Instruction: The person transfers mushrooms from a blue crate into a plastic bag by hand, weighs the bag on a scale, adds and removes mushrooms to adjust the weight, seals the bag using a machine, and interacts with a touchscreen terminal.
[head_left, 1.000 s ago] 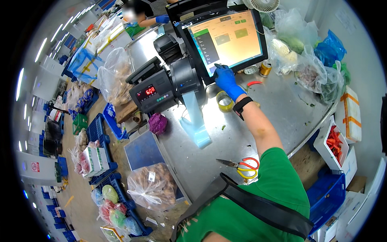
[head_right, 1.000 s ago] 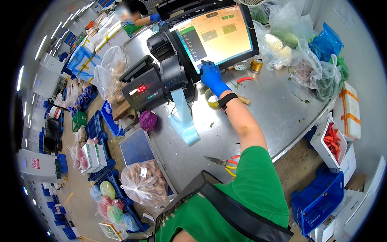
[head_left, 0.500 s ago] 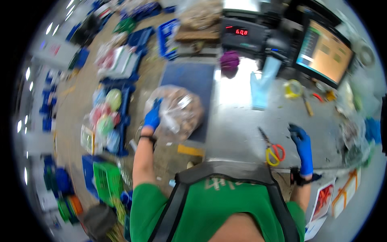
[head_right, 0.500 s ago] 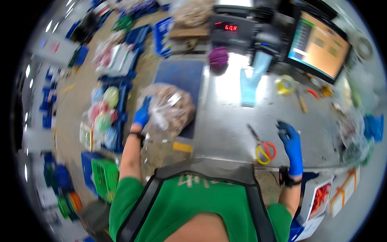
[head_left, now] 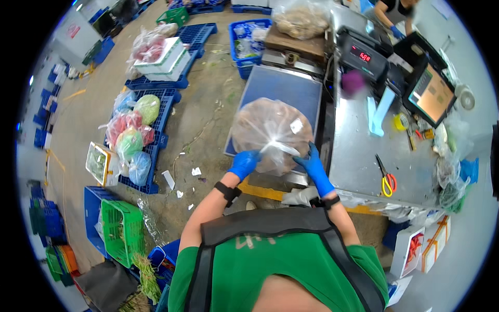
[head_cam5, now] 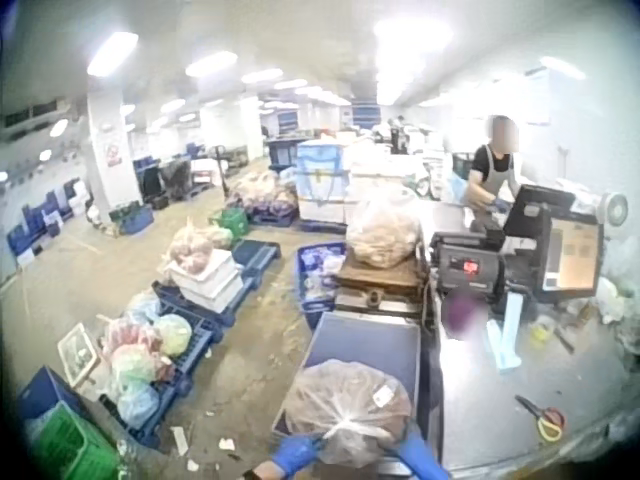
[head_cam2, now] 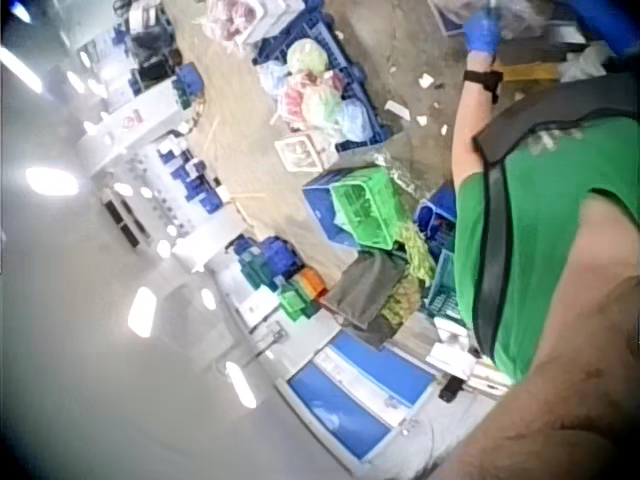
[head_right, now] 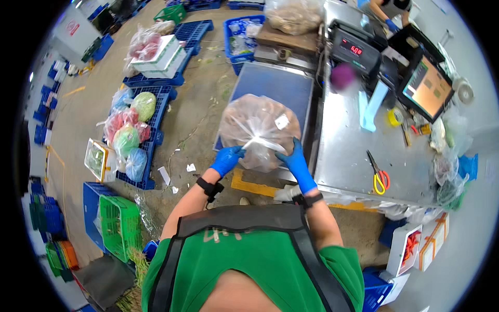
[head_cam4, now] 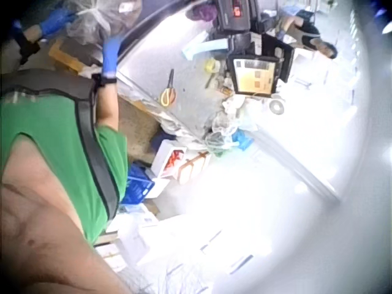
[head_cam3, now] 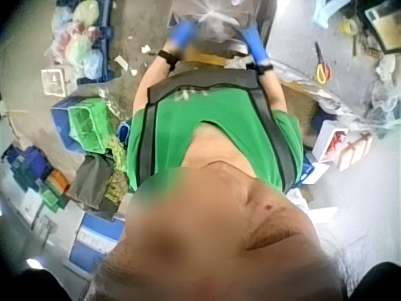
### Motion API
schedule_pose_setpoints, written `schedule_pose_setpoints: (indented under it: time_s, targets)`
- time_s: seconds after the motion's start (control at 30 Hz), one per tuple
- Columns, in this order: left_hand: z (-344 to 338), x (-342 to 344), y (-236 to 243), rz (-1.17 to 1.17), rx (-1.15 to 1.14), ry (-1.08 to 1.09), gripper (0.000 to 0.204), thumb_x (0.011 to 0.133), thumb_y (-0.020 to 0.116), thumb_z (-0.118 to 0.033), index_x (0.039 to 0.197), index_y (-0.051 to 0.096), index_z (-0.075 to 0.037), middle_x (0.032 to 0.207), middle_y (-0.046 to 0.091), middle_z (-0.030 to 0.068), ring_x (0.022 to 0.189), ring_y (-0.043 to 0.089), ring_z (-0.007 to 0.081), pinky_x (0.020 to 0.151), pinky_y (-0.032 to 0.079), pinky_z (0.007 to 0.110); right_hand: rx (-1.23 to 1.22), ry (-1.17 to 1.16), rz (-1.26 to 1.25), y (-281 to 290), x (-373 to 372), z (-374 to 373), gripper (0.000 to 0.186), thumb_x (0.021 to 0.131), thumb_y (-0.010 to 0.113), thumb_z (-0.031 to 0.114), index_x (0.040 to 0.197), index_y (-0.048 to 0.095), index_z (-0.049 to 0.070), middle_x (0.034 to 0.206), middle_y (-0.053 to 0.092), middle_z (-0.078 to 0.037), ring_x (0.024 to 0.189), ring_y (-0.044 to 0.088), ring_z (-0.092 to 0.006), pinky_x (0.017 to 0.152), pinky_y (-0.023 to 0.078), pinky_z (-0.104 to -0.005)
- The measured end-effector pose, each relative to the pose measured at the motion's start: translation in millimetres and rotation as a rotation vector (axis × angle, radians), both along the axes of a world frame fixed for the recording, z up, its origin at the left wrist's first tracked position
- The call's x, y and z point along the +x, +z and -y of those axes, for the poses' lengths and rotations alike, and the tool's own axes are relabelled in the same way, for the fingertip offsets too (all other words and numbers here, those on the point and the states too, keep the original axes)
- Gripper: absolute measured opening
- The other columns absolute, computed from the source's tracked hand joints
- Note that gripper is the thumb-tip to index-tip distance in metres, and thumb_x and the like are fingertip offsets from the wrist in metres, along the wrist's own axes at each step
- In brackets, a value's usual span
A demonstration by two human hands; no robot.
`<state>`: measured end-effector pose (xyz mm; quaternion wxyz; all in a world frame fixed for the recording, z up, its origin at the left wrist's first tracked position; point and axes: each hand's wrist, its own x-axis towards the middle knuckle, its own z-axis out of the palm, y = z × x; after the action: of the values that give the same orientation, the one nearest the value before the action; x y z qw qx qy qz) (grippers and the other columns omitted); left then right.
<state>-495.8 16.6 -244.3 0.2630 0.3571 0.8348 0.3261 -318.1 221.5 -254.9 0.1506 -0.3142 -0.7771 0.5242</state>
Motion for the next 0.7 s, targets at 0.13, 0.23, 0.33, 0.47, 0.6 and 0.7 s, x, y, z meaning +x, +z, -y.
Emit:
schedule_pose_setpoints:
  time_s: [0.13,0.23,0.33,0.47,0.6,0.7]
  targets:
    - [56,-11,-14,0.084,0.215,-0.212,0.021,0.083,0.051,-0.024,0.082,0.067,-0.012,0.079,0.065,0.0096,0.064,0.060,0.0232,0.062,0.048,0.035,0.376,0.247,0.295,-10,-83,70,0.088,0.066,0.077,0.042,0.130,0.035,0.000,0.118,0.053,-0.024,0.108,0.052,-0.0356,0.088,0.044,-0.0409]
    - [86,-24,47,0.563,-0.004,-0.071,0.020,0.083,0.051,-0.023,0.083,0.068,-0.012,0.066,0.058,0.0019,0.052,0.050,0.0126,0.047,0.042,0.027,0.609,0.305,0.554,-10,-82,111,0.061,0.070,0.072,0.039,0.114,0.052,0.002,0.091,0.064,-0.021,0.080,0.062,-0.0374,0.068,0.049,-0.0434]
    - [120,-55,48,0.850,0.308,-0.109,0.028,0.086,0.055,-0.032,0.080,0.067,-0.008,0.057,0.050,-0.0019,0.048,0.040,0.0060,0.043,0.035,0.021,0.473,0.311,0.360,15,-108,137,0.038,0.071,0.072,0.027,0.096,0.062,0.000,0.081,0.065,-0.019,0.074,0.064,-0.0306,0.063,0.049,-0.0388]
    - [152,-114,92,0.932,0.400,-0.196,0.033,0.089,0.054,-0.032,0.084,0.067,-0.002,0.059,0.054,-0.0003,0.047,0.043,0.0062,0.042,0.036,0.021,0.023,0.271,0.131,89,-165,189,0.028,0.071,0.072,0.008,0.097,0.064,0.000,0.084,0.066,-0.008,0.076,0.059,-0.0122,0.068,0.047,-0.0271]
    - [158,-193,99,0.888,0.328,-0.384,0.036,0.089,0.055,-0.036,0.078,0.069,-0.004,0.067,0.063,0.0028,0.051,0.050,0.0064,0.042,0.038,0.021,-0.275,0.293,0.203,97,-225,226,0.022,0.074,0.069,0.004,0.096,0.065,0.000,0.089,0.066,-0.007,0.078,0.058,-0.0118,0.073,0.048,-0.0267]
    - [171,-267,103,0.968,0.184,-0.455,0.036,0.089,0.055,-0.036,0.075,0.068,-0.005,0.059,0.057,-0.0004,0.048,0.042,0.0063,0.043,0.034,0.023,-0.356,0.285,0.239,84,-287,244,0.014,0.077,0.066,0.005,0.089,0.067,-0.002,0.084,0.067,-0.007,0.075,0.059,-0.0123,0.073,0.048,-0.0270]
